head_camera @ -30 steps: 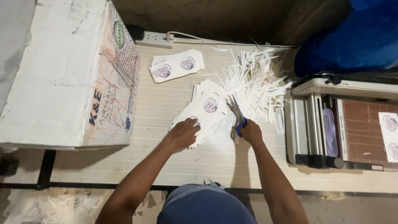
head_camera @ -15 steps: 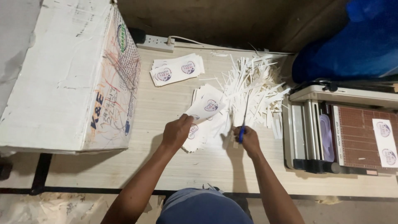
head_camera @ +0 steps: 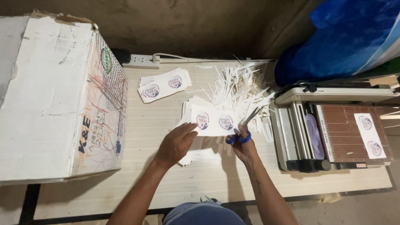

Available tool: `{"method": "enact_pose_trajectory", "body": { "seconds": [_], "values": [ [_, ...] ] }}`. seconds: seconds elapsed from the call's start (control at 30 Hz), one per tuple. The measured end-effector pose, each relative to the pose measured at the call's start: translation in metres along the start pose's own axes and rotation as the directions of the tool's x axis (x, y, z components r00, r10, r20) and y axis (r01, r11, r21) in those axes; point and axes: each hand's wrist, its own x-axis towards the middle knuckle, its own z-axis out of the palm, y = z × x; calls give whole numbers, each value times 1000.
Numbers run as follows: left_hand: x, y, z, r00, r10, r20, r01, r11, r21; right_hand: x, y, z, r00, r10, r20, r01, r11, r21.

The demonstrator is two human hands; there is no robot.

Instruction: The person uses blue-handled scissors to cut a sheet of white paper printed with circular logos into smaller rectangular pieces. The person repeatedly picks up the paper, cuts it, and places the cut pieces on the table.

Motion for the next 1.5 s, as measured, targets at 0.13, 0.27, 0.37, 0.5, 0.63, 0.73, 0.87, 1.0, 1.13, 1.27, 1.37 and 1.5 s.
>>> {"method": "enact_pose_trajectory", "body": {
  "seconds": [0.13,0.27,0.37,0.5,0.63,0.73,0.87,1.0,1.13,1.27,1.37,1.5],
  "values": [
    [-8,-10,5,1000,-1,15,1,999,-42,4,-2,-18,999,-37,8,38,972,-232],
    [-3,-3,13,917,-385,-101,309,848,-430,-17,-12,7,994,-106,14,106,968,-229],
    [3,8,29,751,-657,62,373,346,-861,-29,-18,32,987,-153,53,161,969,-188],
    [4,19,62,757,-569,320,402,20,-915,-21,-11,41,966,-214,146,246,935,-254],
    [22,23,79,734,-547,403,512,56,-857,-37,-22,72,948,-220,228,301,851,-430],
    [40,22,76,669,-621,408,558,57,-828,-35,-22,74,949,-220,225,315,702,-639],
    [57,7,68,653,-716,248,485,144,-863,-47,-11,72,949,-123,291,302,622,-722],
    [83,1,43,637,-754,164,378,120,-918,-64,5,73,931,-34,364,321,554,-768],
    [89,-1,42,665,-739,105,311,147,-939,-75,5,86,944,18,330,267,547,-793],
    [89,5,45,672,-734,101,342,186,-921,-75,0,94,948,7,319,257,579,-774],
    [89,8,44,673,-733,99,363,210,-908,-73,-2,96,947,-4,321,255,617,-744],
    [92,9,41,684,-725,80,390,270,-880,-72,-3,96,944,-14,331,254,671,-697]
  ]
}}
